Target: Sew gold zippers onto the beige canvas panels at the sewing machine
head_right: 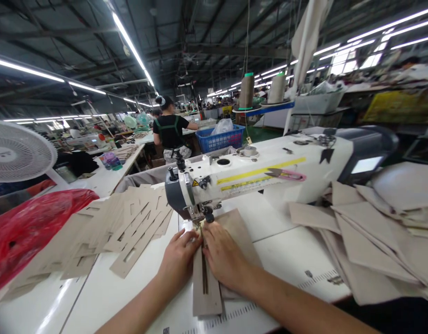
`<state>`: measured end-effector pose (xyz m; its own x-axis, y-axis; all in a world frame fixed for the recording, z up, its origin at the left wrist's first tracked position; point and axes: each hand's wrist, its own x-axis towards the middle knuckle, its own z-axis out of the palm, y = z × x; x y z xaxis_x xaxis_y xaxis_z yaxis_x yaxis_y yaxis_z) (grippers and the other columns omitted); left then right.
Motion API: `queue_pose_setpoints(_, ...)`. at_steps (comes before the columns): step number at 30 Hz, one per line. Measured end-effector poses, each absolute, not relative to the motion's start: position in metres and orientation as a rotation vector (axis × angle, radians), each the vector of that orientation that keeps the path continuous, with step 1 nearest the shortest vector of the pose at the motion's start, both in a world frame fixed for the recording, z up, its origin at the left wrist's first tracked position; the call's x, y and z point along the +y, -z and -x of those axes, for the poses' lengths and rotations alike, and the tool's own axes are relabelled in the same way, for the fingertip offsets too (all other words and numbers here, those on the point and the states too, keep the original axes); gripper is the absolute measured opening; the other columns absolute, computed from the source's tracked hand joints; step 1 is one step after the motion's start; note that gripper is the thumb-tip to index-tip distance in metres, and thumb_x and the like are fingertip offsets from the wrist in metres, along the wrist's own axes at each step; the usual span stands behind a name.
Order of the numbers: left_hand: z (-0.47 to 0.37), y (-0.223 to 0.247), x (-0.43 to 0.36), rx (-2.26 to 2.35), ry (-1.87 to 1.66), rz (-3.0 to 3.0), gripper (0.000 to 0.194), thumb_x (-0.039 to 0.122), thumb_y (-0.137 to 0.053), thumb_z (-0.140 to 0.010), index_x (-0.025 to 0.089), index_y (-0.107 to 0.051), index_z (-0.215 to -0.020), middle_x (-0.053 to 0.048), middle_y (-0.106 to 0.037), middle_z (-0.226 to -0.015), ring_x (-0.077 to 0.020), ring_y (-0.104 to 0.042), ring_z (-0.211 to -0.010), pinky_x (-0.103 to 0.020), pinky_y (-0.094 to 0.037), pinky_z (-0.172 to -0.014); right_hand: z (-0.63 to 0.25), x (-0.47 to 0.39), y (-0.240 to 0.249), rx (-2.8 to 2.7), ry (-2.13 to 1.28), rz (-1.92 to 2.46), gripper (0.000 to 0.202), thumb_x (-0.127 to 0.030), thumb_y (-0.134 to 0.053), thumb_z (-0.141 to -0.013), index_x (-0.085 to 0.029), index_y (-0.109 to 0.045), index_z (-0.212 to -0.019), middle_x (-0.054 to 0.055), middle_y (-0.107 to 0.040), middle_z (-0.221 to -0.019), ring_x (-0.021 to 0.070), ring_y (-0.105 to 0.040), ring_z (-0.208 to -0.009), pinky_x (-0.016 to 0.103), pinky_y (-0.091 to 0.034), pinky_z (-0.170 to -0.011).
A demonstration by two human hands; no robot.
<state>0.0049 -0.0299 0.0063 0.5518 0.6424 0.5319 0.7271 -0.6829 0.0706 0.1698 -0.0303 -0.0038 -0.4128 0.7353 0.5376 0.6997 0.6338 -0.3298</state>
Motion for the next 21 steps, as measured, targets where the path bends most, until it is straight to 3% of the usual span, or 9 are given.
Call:
queue_pose_setpoints(3, -0.006, -0.004, -0.035, -1.079, 0.848, 2.623, 0.031, 0.002, -0.046, -0.079, 0.014, -0.060, -0.104, -0.011, -0.065, -0.101, -0.0212, -0.062, -0.092, -0.040, -0.052, -0.085, -0.175, -0.036, 0.012, -2.307, 0.077, 1.031, 0.044, -0.012, -0.034, -0.087, -0.002, -0.044, -0.129, 0.023, -0.047, -0.132, 0.0293, -0.044, -0.123, 0.050, -0.043, -0.097)
queue_pose_setpoints(9, -0.008, -0.007, -0.035, -1.146, 0.854, 2.671, 0.028, 0.004, -0.048, -0.081, 0.014, -0.061, -0.104, -0.011, -0.064, -0.104, -0.0235, -0.060, -0.096, -0.040, -0.053, -0.083, -0.178, -0.028, 0.012, -2.386, 0.093, 1.061, 0.044, -0.011, -0.034, -0.086, 0.002, -0.046, -0.126, 0.025, -0.048, -0.130, 0.0303, -0.046, -0.122, 0.048, -0.042, -0.099)
queue_pose_setpoints(13, -0.008, -0.007, -0.026, -1.233, 0.825, 2.694, 0.028, 0.002, -0.048, -0.079, 0.015, -0.062, -0.100, -0.010, -0.063, -0.095, -0.0213, -0.061, -0.087, -0.037, -0.055, -0.076, -0.179, -0.012, 0.009, -2.402, 0.044, 1.033, 0.040, -0.013, -0.033, -0.087, -0.001, -0.048, -0.122, 0.023, -0.055, -0.121, 0.0291, -0.050, -0.116, 0.048, -0.040, -0.099)
queue_pose_setpoints(18, -0.008, -0.007, -0.019, -1.271, 0.816, 2.694, 0.026, 0.002, -0.048, -0.079, 0.014, -0.063, -0.095, -0.010, -0.062, -0.091, -0.0213, -0.061, -0.085, -0.036, -0.055, -0.073, -0.180, 0.003, -0.003, -2.423, -0.158, 1.026, 0.030, -0.011, -0.032, -0.088, -0.008, -0.054, -0.108, 0.016, -0.062, -0.102, 0.0246, -0.059, -0.093, 0.046, -0.047, -0.088)
queue_pose_setpoints(21, -0.007, -0.010, -0.023, -1.261, 0.821, 2.706, 0.028, 0.002, -0.047, -0.079, 0.014, -0.062, -0.099, -0.010, -0.063, -0.094, -0.0208, -0.061, -0.084, -0.035, -0.056, -0.073, -0.180, -0.001, -0.007, -2.402, -0.198, 1.026, 0.029, -0.014, -0.035, -0.089, -0.009, -0.054, -0.110, 0.017, -0.061, -0.107, 0.0258, -0.058, -0.099, 0.046, -0.046, -0.089)
